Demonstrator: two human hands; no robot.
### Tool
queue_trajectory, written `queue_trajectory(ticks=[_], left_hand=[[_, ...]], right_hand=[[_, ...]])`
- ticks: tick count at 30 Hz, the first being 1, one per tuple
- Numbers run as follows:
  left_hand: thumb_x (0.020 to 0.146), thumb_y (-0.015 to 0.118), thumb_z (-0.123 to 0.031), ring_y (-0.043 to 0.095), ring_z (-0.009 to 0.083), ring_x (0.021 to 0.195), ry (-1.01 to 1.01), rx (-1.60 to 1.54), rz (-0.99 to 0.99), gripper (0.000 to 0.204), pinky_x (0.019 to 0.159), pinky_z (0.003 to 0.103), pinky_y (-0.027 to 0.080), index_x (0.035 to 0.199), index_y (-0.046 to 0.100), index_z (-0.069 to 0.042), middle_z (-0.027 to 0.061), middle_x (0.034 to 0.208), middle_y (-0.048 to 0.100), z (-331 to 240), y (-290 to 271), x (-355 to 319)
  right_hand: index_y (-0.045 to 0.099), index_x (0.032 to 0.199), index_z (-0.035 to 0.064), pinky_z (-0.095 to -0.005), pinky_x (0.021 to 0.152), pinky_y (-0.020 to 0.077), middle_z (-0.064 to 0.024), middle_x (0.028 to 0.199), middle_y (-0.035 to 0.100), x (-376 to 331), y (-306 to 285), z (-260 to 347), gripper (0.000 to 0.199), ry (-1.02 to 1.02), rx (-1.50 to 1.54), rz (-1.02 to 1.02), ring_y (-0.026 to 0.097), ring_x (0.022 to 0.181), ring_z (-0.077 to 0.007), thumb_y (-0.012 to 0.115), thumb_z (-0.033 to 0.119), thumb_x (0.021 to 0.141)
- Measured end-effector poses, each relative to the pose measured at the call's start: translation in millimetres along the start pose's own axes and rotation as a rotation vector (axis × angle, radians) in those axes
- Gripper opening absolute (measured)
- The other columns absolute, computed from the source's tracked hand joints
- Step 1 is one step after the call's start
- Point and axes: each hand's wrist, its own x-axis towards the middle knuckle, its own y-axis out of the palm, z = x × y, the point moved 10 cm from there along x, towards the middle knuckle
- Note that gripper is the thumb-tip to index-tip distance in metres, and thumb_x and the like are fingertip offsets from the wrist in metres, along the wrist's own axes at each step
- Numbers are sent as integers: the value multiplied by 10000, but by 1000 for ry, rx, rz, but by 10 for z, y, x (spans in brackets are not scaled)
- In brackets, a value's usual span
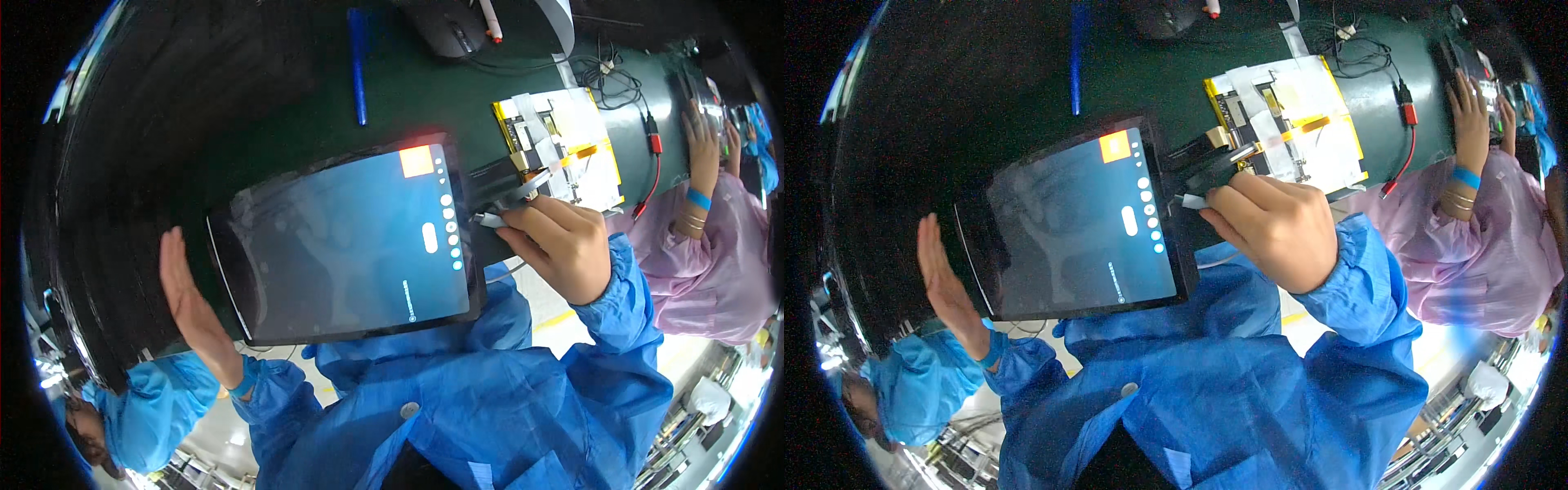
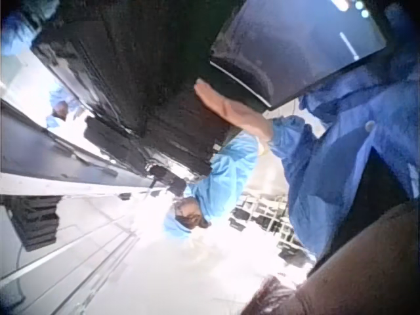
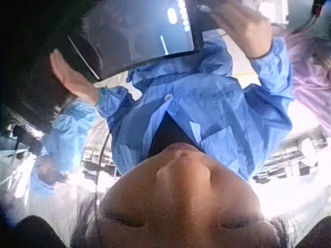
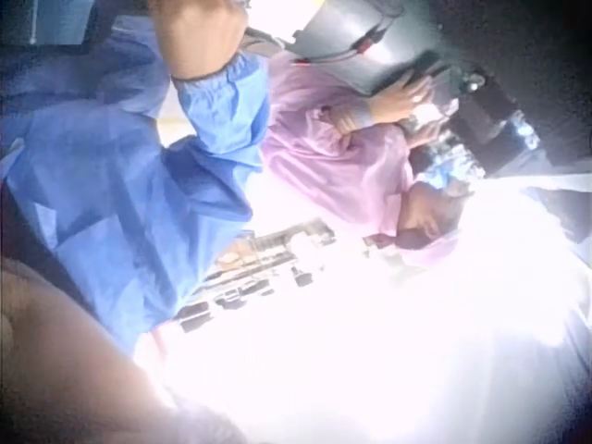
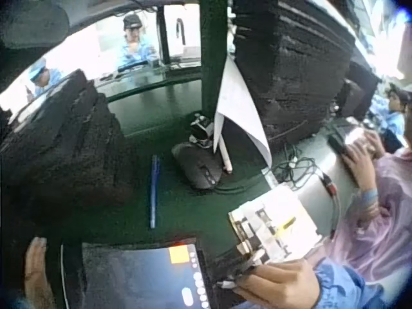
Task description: The person tests tablet screens at a workstation by connecting ribbon cables to a test board, tapping and swiping the screens during functionality checks, marking tablet parts with a pen, and moving stacks of tablet assemblies.
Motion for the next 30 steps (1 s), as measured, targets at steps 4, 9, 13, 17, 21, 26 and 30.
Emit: queue_trajectory(ticks=[4,9,13,17,21,26,30], left_hand=[[855,338,-360,256,245,1366,-200,-158,161,674,1127,334,150,1422,264,-3,155,1460,295,116,437,32],[839,389,-391,276,209,1345,-255,-209,240,725,1098,307,196,1433,243,-2,124,1451,314,124,596,59],[825,429,-413,271,211,1349,-234,-214,262,767,1104,320,184,1434,229,7,130,1453,310,118,629,74],[810,473,-431,272,215,1348,-243,-307,279,818,1109,321,175,1433,204,25,137,1465,285,151,616,72],[798,472,-436,274,218,1346,-258,-293,260,833,1106,319,184,1433,197,30,134,1466,279,153,636,54],[781,481,-441,286,217,1340,-290,-279,261,855,1097,319,211,1433,191,31,123,1462,282,92,675,69],[778,486,-427,299,213,1333,-258,-288,283,855,1091,318,230,1435,181,26,112,1472,268,115,673,68]], right_hand=[[546,800,79,-323,488,463,-53,697,464,-7,50,-30,155,-50,115,60,555,575,-212,671,125,721],[542,812,65,-310,479,469,-49,675,431,15,60,-38,143,-86,101,83,546,578,-188,638,123,723],[540,810,49,-297,461,472,-40,678,431,27,73,-1,139,-162,84,113,547,583,-159,600,104,697],[559,819,36,-286,448,476,-42,687,435,48,58,35,174,-230,96,90,544,583,-147,592,104,663],[562,807,32,-282,445,476,-42,691,447,38,84,62,169,-258,67,92,547,587,-145,594,100,656],[558,798,29,-281,446,476,-43,700,475,32,76,85,168,-335,100,72,557,586,-149,593,101,650],[560,801,28,-284,443,473,-45,699,478,42,88,76,175,-333,104,93,558,573,-156,590,108,648]])
